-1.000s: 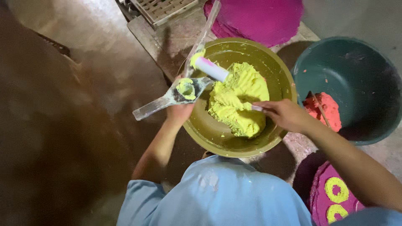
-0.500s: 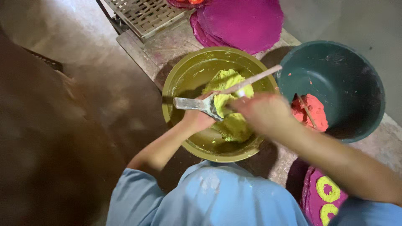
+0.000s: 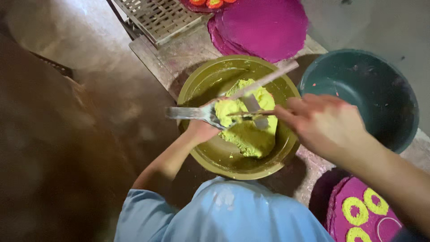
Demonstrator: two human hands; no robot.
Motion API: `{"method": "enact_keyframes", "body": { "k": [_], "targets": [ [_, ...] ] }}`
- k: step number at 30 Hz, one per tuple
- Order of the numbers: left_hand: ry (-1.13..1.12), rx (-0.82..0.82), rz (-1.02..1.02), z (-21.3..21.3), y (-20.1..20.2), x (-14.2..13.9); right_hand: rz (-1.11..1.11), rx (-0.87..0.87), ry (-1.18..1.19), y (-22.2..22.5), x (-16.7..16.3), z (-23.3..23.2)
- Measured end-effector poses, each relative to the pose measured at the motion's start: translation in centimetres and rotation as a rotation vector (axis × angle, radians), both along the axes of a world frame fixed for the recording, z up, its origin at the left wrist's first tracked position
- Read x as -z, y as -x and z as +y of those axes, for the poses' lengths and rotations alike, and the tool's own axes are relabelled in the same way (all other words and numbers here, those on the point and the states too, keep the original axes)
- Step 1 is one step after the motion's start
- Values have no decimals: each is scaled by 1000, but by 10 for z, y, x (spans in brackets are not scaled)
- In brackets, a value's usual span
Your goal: The person scoops pink paste from a bowl into a wooden hand extruder press and squeezes the press to extrude ring-shaped paste pieces onto pink discs, building up flower decorations, refilling the press with more paste as it empties.
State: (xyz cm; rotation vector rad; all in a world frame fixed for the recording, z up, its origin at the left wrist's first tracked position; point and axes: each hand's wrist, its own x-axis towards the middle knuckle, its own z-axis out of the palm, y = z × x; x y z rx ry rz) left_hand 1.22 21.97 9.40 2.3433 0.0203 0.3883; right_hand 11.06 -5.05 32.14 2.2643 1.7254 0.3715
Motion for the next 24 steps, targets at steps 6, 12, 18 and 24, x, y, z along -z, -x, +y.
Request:
{"method": "enact_keyframes", "body": {
  "k": [6, 12, 18, 24],
  "targets": [
    [-109, 21, 14, -36, -7, -5, 94, -95, 145, 30, 26, 54],
    [-44, -139, 104, 3, 4, -37, 236, 209, 84, 22, -25, 10],
    [-93, -84, -128, -24, 1, -52, -46, 1, 229, 44, 23, 61],
    [-18, -101, 24, 6, 1, -33, 93, 179, 41, 30, -7, 9]
  ]
}}
